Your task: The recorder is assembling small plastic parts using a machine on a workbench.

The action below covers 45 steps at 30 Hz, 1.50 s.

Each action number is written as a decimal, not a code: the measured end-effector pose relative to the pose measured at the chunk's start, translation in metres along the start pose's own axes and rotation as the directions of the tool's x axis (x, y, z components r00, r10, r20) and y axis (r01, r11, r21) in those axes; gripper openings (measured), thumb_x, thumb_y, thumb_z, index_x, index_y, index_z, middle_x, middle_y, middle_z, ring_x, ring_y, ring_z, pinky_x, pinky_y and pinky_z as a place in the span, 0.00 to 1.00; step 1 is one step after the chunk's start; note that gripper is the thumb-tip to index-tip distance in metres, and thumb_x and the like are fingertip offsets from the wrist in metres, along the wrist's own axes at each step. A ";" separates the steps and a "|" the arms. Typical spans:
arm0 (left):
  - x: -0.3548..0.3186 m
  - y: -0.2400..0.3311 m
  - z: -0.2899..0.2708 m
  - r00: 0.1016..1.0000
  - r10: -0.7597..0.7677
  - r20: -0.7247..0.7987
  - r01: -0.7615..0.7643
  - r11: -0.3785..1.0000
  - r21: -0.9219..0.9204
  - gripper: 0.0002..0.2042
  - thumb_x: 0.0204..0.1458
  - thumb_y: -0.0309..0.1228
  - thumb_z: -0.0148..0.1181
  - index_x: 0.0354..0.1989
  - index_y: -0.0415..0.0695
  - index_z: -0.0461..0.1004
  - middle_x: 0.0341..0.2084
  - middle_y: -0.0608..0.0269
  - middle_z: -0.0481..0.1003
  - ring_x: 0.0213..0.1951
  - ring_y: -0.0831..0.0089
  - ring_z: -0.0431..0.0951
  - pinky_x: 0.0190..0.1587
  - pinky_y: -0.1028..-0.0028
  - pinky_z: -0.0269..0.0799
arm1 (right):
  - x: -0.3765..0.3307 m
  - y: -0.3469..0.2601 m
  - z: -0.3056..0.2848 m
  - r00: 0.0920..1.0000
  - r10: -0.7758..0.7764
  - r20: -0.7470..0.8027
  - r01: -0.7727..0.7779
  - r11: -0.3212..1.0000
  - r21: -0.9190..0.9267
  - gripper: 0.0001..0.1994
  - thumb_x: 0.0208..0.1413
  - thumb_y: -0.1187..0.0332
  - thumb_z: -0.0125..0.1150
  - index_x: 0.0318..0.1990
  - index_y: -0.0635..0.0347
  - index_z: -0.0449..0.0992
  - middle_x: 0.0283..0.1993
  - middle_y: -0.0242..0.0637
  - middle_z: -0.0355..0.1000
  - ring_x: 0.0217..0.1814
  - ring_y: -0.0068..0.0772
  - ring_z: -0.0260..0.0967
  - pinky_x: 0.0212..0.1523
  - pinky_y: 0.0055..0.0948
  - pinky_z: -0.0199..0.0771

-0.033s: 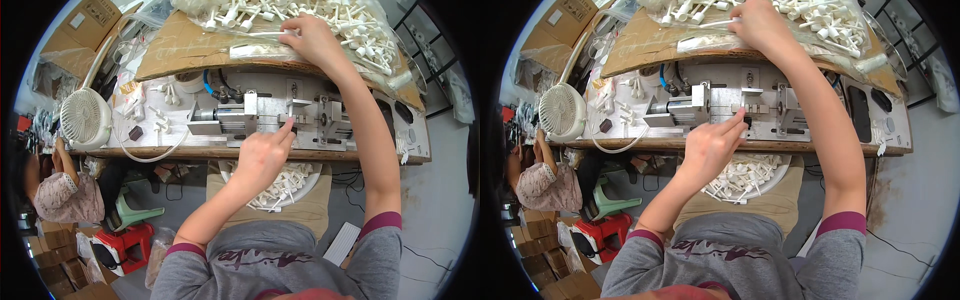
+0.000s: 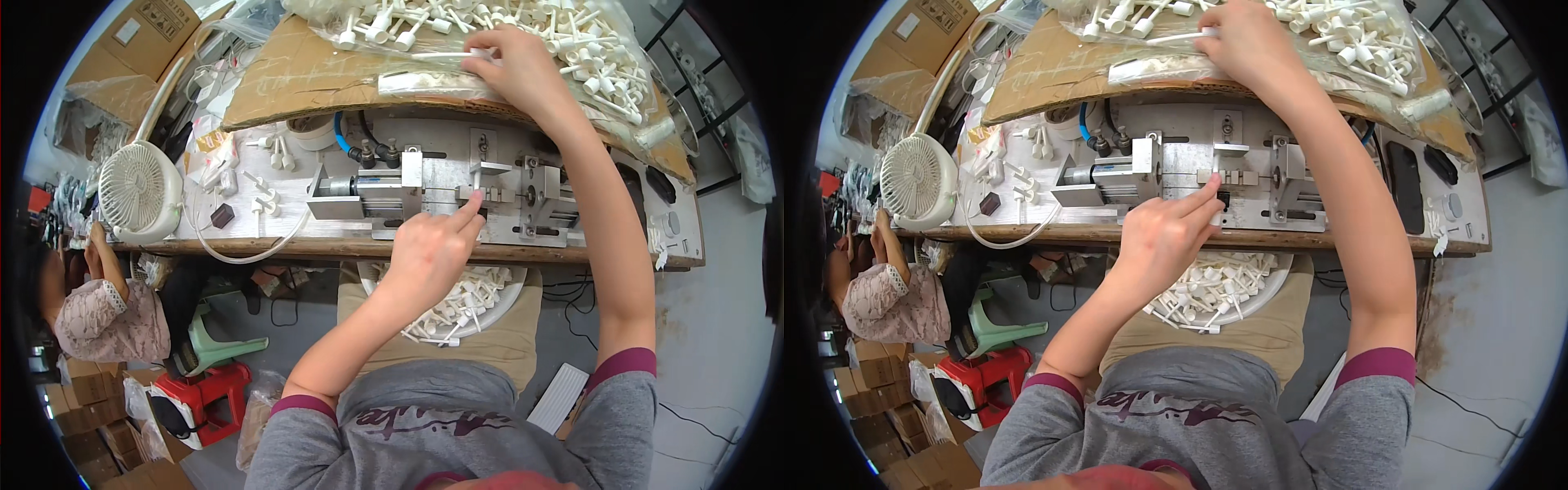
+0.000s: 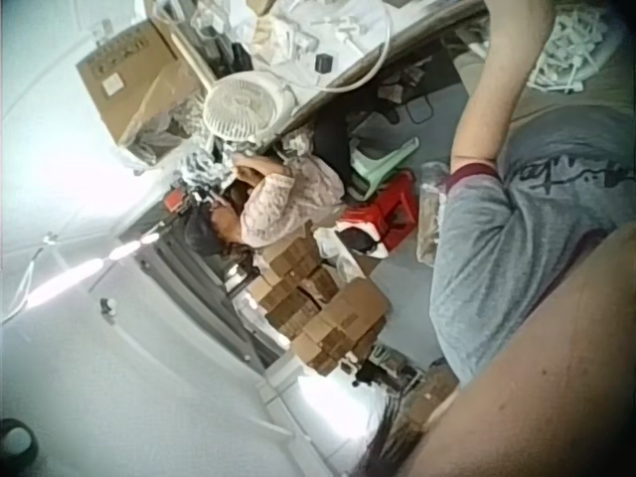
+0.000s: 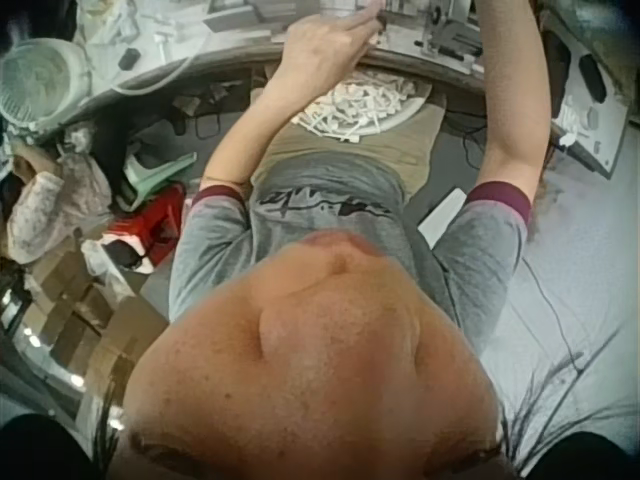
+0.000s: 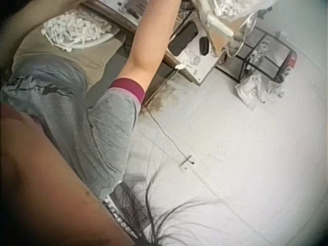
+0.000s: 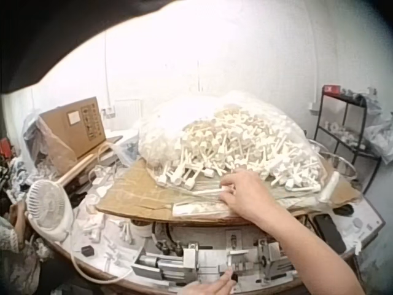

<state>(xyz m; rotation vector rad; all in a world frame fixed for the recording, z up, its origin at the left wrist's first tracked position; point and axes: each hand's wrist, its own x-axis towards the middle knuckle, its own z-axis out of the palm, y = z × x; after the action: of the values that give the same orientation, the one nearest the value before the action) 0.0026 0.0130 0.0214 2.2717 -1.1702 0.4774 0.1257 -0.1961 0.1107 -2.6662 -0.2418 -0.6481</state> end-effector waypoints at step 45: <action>-0.030 0.016 -0.052 0.843 -0.423 0.332 0.386 0.047 -0.921 0.25 0.57 0.14 0.52 0.65 0.31 0.62 0.56 0.46 0.69 0.52 0.61 0.78 0.53 0.66 0.78 | -0.181 -0.072 -0.002 0.959 -0.195 0.207 0.233 0.956 -0.178 0.11 0.40 0.76 0.61 0.35 0.62 0.71 0.55 0.48 0.76 0.19 0.33 0.73 0.24 0.27 0.74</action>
<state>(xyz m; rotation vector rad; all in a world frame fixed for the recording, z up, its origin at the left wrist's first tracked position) -0.0305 0.0557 0.0511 1.2068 -0.4017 -0.4501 -0.0522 -0.1445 0.0509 -2.9264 -0.5537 -0.5075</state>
